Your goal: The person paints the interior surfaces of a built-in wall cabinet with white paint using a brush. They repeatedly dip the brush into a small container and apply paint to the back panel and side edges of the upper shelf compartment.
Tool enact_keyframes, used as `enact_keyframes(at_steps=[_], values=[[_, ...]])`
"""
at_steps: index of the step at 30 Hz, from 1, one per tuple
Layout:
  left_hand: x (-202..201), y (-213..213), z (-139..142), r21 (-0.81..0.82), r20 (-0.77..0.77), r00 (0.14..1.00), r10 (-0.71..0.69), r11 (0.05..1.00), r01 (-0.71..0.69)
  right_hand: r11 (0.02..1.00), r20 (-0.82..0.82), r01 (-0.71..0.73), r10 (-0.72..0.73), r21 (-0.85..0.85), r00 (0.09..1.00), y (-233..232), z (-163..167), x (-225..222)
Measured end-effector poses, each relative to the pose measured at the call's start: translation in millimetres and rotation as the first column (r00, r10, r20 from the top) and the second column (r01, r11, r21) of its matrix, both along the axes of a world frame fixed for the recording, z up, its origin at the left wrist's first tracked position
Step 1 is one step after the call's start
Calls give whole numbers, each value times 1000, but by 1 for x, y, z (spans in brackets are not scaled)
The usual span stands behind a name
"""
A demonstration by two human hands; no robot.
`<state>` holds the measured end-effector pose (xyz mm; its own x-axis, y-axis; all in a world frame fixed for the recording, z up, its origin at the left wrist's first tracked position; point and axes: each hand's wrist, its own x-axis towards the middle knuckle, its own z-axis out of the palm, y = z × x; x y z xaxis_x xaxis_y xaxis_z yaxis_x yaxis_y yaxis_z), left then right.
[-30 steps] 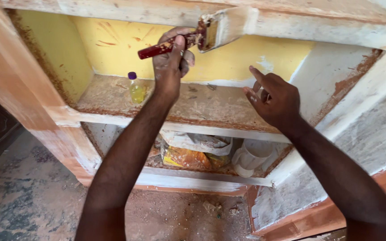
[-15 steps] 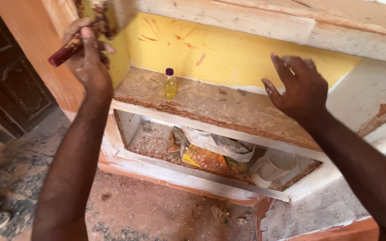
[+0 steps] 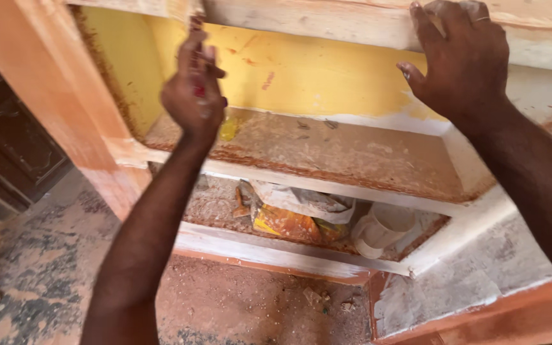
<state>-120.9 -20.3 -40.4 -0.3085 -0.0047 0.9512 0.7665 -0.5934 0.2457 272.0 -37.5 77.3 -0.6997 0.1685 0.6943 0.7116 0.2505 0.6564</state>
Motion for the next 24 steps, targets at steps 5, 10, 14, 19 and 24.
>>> enact_keyframes(at_steps=[5,10,14,19,24], values=[[105,-2,7,-39,-134,986,97,994,-103,996,-4,77,-77,-36,997,-5,6,39],[191,-13,8,-56,-274,958,-85,996,73,987,12,161,-161,4,987,-10,8,67],[248,-12,15,-70,-298,916,-269,963,260,979,23,199,-200,45,979,-13,7,85],[298,-16,29,-144,-307,850,-427,904,402,989,42,132,-135,63,990,-15,10,109],[322,-25,37,-176,-242,696,-676,736,654,996,4,73,-73,42,997,-22,20,127]])
